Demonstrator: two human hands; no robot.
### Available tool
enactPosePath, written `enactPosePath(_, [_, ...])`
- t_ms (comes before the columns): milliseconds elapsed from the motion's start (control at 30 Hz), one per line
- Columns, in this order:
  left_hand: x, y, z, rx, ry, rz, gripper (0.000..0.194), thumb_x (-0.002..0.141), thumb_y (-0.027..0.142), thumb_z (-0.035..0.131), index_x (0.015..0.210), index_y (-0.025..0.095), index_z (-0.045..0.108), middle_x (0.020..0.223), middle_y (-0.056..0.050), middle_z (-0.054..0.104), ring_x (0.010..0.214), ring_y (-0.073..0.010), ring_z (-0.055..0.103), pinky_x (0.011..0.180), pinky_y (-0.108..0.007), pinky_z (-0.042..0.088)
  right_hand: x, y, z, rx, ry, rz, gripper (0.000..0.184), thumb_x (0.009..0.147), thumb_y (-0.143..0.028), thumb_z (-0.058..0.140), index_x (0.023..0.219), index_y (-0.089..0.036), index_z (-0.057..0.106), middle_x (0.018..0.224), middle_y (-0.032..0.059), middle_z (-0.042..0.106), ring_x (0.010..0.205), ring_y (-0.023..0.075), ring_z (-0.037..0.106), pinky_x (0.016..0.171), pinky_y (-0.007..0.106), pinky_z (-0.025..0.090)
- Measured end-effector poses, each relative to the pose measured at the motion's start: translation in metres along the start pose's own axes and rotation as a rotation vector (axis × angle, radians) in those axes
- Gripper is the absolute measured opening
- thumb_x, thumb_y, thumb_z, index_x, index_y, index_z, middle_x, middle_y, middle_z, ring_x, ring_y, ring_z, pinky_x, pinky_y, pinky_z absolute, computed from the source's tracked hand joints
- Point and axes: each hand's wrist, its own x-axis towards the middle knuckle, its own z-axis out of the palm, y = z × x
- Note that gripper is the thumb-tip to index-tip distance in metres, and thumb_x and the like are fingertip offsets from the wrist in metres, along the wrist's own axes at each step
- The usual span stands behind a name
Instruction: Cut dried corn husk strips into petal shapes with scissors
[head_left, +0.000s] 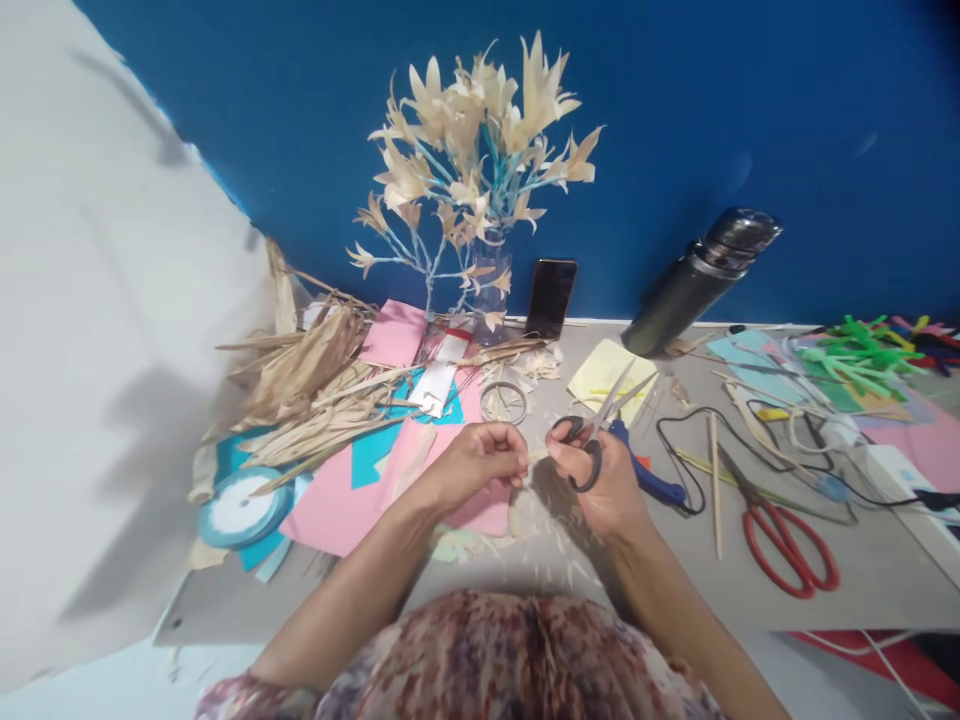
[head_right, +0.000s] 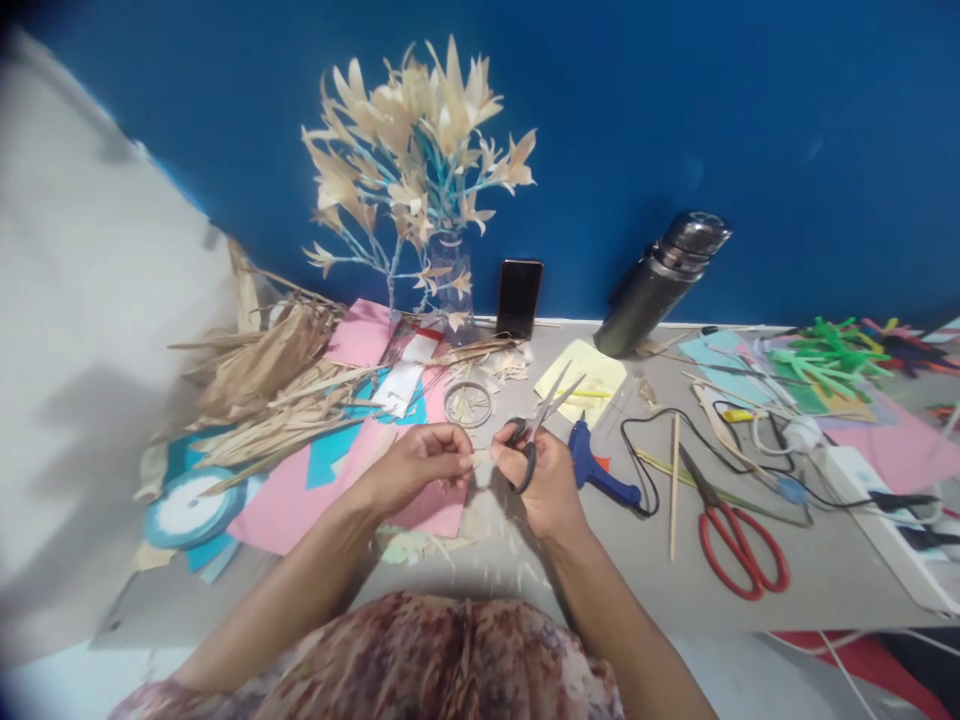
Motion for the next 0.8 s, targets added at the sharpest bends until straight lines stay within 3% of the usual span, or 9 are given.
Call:
enactPosePath(133, [0.003, -0.006, 0.010, -0.191, 0.194, 0.095, 0.018, 0.068, 0.023, 0.078, 0.068, 0.014, 0.063, 0.059, -0.001, 0.061, 0.054, -0.0097, 0.054, 0.057, -0.021, 0.041, -0.001, 0.012, 0.004, -0.033, 0.009, -0.055, 0.032, 0.076, -0.047, 0.070, 0.079, -0.015, 0.064, 0.060, -0.0013, 0.055, 0.049, 0.0101, 0.041, 0.046, 0.023, 0.033])
enactPosePath(267, [0.007, -0.015, 0.016, -0.394, 0.323, 0.155, 0.018, 0.070, 0.025, 0.077, 0.070, 0.015, 0.062, 0.065, -0.001, 0.064, 0.060, -0.0103, 0.056, 0.063, -0.022, 0.043, -0.016, 0.030, 0.013, -0.165, -0.277, -0.026, 0.046, 0.090, -0.058, 0.052, 0.078, -0.015, 0.064, 0.065, 0.0033, 0.061, 0.051, 0.0106, 0.043, 0.048, 0.023, 0.033])
enactPosePath(367, [0.010, -0.021, 0.018, -0.447, 0.394, 0.193, 0.019, 0.070, 0.024, 0.078, 0.071, 0.015, 0.062, 0.066, -0.001, 0.064, 0.063, -0.0105, 0.058, 0.067, -0.022, 0.045, -0.023, 0.038, 0.021, -0.127, -0.381, 0.002, 0.050, 0.091, -0.060, 0.050, 0.070, -0.016, 0.061, 0.061, 0.0037, 0.061, 0.052, 0.0116, 0.049, 0.049, 0.022, 0.035])
enactPosePath(600, [0.010, -0.021, 0.027, -0.510, 0.467, 0.153, 0.025, 0.067, 0.028, 0.082, 0.070, 0.015, 0.061, 0.059, 0.002, 0.059, 0.054, -0.0088, 0.053, 0.052, -0.019, 0.039, -0.021, 0.028, 0.031, -0.124, -0.410, -0.002, 0.057, 0.080, -0.068, 0.060, 0.056, -0.016, 0.058, 0.051, 0.0042, 0.060, 0.046, 0.0132, 0.052, 0.047, 0.023, 0.038])
enactPosePath(800, [0.008, -0.016, 0.030, -0.553, 0.455, 0.114, 0.031, 0.063, 0.030, 0.084, 0.070, 0.016, 0.058, 0.059, 0.002, 0.058, 0.052, -0.0095, 0.055, 0.049, -0.019, 0.040, -0.022, 0.029, 0.032, -0.090, -0.409, 0.032, 0.055, 0.078, -0.066, 0.063, 0.054, -0.017, 0.058, 0.048, 0.0032, 0.058, 0.043, 0.0128, 0.050, 0.046, 0.023, 0.040])
